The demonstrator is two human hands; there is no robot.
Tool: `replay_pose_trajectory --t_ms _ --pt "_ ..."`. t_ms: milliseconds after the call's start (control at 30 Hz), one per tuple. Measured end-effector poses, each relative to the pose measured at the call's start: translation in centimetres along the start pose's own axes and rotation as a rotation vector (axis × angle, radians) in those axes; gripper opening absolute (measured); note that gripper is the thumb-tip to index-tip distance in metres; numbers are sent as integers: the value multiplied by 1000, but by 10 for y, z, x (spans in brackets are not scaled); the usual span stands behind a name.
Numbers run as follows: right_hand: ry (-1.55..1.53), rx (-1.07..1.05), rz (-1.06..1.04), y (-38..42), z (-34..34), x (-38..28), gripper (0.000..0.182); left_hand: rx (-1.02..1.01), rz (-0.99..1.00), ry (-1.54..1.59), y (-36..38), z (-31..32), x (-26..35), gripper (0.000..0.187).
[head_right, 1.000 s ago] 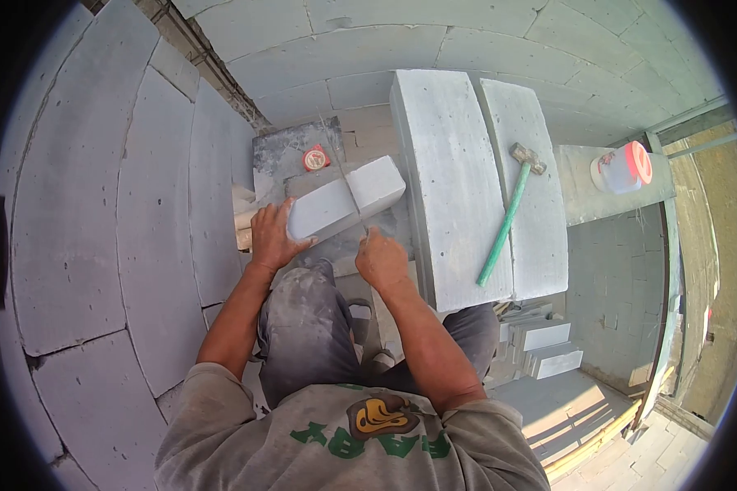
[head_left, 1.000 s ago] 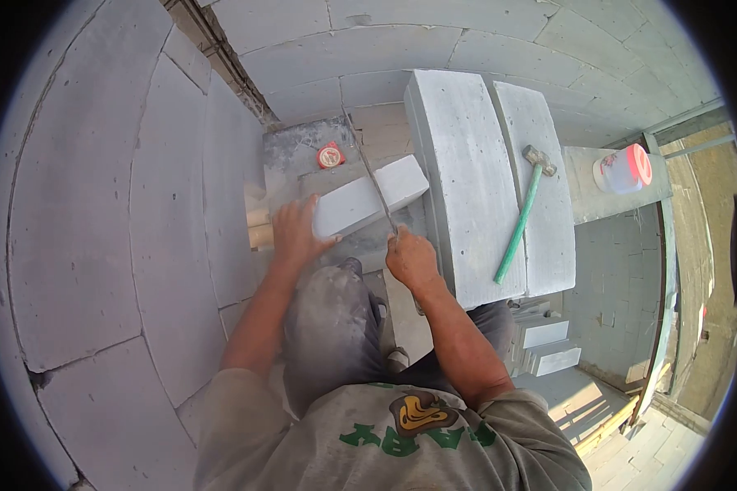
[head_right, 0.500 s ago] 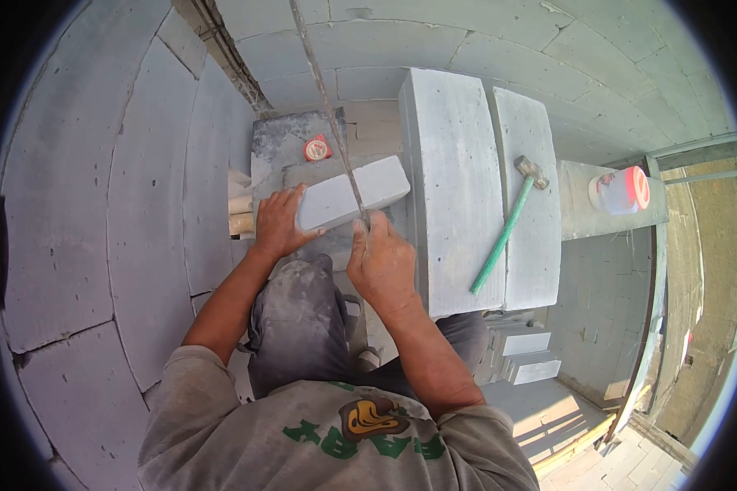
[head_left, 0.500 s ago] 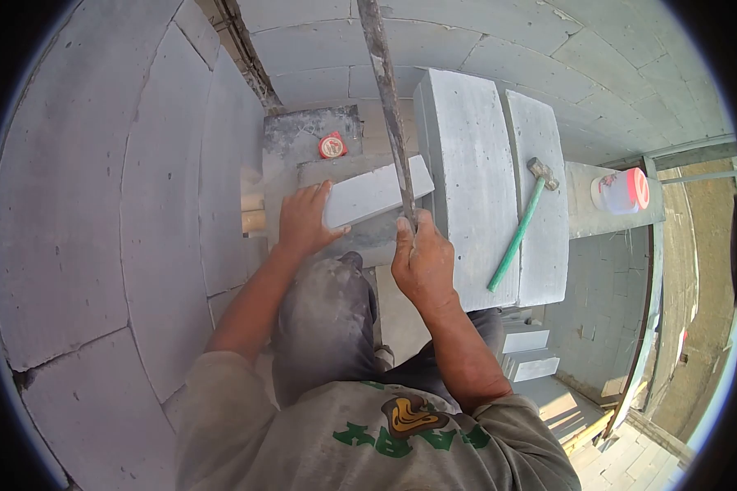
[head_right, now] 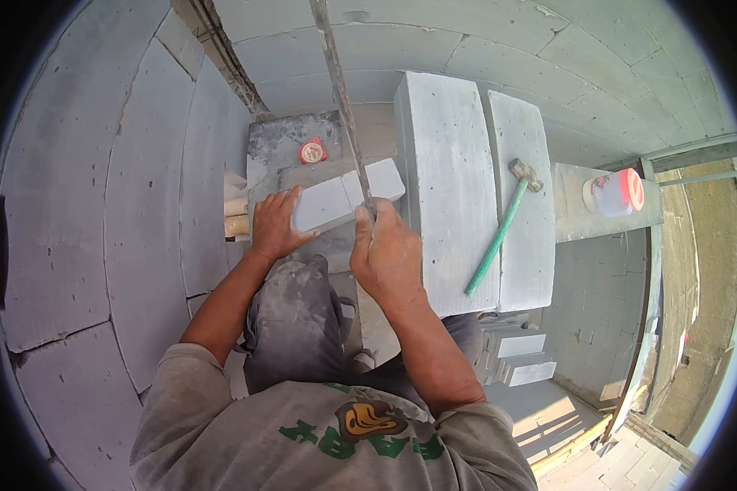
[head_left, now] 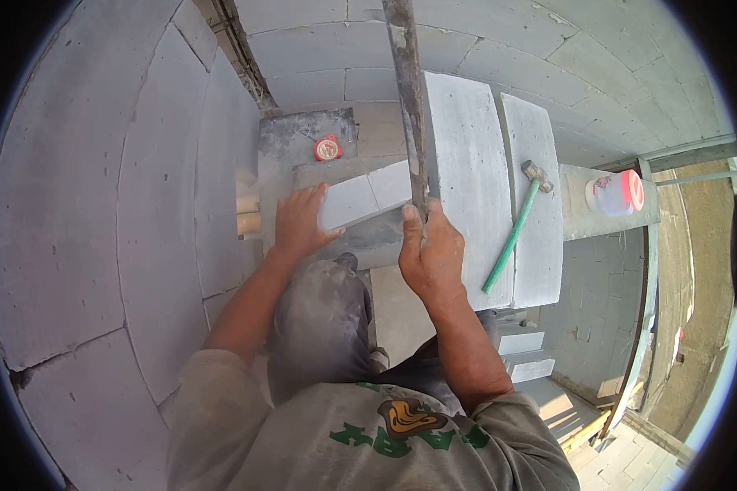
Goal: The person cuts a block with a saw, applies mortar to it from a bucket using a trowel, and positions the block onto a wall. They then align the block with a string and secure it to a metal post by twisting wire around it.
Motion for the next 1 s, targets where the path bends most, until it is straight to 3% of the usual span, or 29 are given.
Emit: replay_pose_trajectory --t_ms 67,167,233,367,467,533,633,667,733,867,967,1000 --pt "-111 75 -68 2 -2 -2 16 -18 -10 -7 0 2 0 96" --pt "61 16 -11 13 56 53 18 -39 -29 -12 0 1 -1 96" --pt "408 -303 213 21 106 107 20 -43 -26 -6 1 1 2 96" --pt "376 -323 202 18 86 88 23 -55 -29 -12 6 4 1 97" --pt "263 -197 79 8 40 39 23 -20 -23 5 1 1 1 97" --pt "-18 0 -18 2 5 3 23 -20 -17 12 2 2 1 98" --pt "-125 107 -101 6 1 1 23 -13 -20 -15 0 1 1 97" --pt "-129 104 -101 10 20 22 23 0 -13 -3 1 2 1 96" --pt "324 -296 178 20 95 102 22 17 4 11 2 0 3 96" --pt "370 -337 224 25 102 113 23 -27 -28 -3 -4 1 3 96" --pt "300 -295 172 10 68 76 24 -1 -11 -5 -4 -1 2 96" --pt "178 -191 99 7 51 59 24 -1 -4 -20 -1 1 3 96"
Point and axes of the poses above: each hand's wrist, its own y-axis away from the middle knuckle, its own z-axis out of the palm, x = y × z, the point moved 4 cm from there along -y, towards the middle knuckle, and after that the axes turned 5 degrees about z, right-handed, at the moved point
